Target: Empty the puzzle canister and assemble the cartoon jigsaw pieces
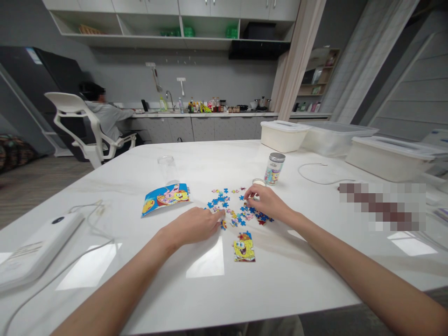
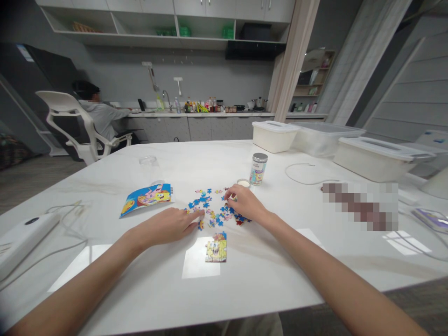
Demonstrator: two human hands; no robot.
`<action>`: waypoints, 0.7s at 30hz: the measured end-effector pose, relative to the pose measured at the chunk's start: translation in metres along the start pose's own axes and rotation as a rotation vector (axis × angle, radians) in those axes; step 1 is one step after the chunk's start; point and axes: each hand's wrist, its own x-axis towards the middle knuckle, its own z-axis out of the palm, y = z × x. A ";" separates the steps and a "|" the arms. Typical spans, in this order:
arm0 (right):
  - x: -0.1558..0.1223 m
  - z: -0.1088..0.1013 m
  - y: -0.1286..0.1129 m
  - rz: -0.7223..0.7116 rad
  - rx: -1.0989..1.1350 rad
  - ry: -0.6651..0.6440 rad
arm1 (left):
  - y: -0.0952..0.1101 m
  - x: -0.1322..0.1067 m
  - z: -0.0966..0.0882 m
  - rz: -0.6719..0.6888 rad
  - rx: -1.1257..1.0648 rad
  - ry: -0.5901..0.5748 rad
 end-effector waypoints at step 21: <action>0.002 0.002 -0.009 0.198 0.351 -0.161 | 0.001 0.001 0.004 0.126 0.037 0.105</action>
